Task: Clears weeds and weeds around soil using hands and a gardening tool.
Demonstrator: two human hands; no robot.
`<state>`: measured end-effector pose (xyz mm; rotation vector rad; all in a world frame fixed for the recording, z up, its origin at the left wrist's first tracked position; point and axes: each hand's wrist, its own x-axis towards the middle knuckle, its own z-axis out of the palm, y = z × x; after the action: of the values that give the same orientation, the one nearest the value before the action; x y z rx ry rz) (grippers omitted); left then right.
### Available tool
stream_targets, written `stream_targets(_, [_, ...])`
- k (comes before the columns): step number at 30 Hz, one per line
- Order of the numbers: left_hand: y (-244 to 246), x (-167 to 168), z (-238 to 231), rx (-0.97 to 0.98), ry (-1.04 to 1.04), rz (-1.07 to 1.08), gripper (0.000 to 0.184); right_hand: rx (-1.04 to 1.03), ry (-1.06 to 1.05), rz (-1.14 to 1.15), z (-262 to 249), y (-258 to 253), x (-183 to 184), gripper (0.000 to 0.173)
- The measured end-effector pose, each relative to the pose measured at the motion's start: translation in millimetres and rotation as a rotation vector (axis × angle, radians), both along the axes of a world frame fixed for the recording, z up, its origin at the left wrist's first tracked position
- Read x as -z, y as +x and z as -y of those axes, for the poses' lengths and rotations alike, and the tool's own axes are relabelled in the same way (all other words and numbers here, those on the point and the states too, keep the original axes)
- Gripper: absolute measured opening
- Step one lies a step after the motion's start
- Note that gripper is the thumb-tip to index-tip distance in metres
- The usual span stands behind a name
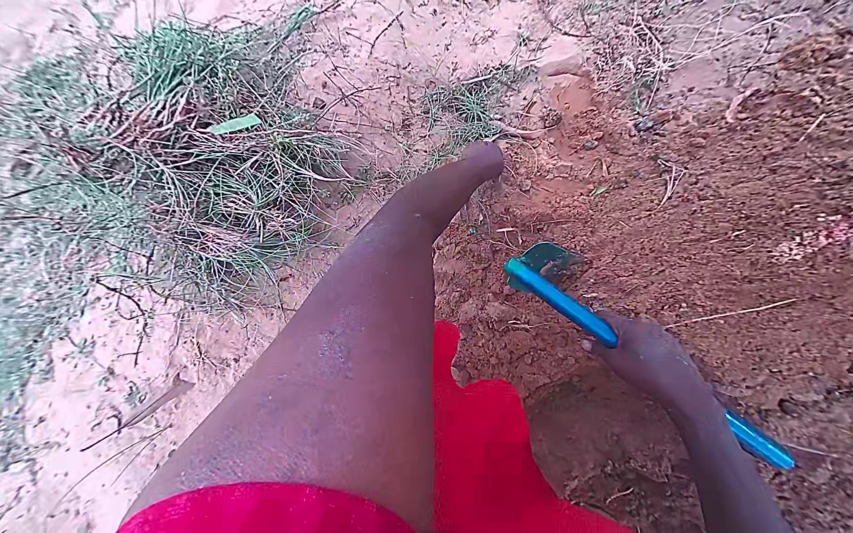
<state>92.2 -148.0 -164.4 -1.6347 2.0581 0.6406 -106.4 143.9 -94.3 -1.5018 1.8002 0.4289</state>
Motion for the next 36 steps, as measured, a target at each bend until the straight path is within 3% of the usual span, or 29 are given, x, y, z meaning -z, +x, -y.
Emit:
stream_targets(6, [-12,-7,-16,0.170,0.020,0.165,0.037,0.003,0.022,-0.001,1,0,-2,0.030])
stream_targets(10, [3,7,-8,0.495,-0.057,0.223,0.027,0.007,0.029,-0.009,1,0,-2,0.031])
stream_targets(13, [19,-1,-12,0.598,0.035,0.169,0.024,-0.001,0.025,-0.003,2,1,-2,0.030])
stream_targets(15, [23,5,-40,0.639,0.145,0.044,0.026,-0.005,0.025,-0.010,3,3,-4,0.031])
stream_targets(18, [26,20,-85,0.757,0.130,-0.064,0.029,-0.015,0.029,-0.021,4,7,-4,0.031])
stream_targets(20, [28,15,-82,0.689,0.051,-0.103,0.031,-0.019,0.025,-0.018,7,9,-3,0.030])
stream_targets(24, [27,18,-19,0.396,-0.130,-0.232,0.037,-0.019,0.041,-0.033,7,10,-3,0.035])
stream_targets(27, [26,31,21,0.364,-0.178,-0.230,0.039,-0.033,0.029,-0.033,6,8,-1,0.035])
stream_targets(31, [27,42,48,0.236,-0.214,-0.136,0.046,-0.017,0.037,-0.032,5,5,-1,0.038])
stream_targets(36, [10,31,42,0.266,-0.171,0.110,0.033,-0.009,0.035,-0.024,5,3,-1,0.037])
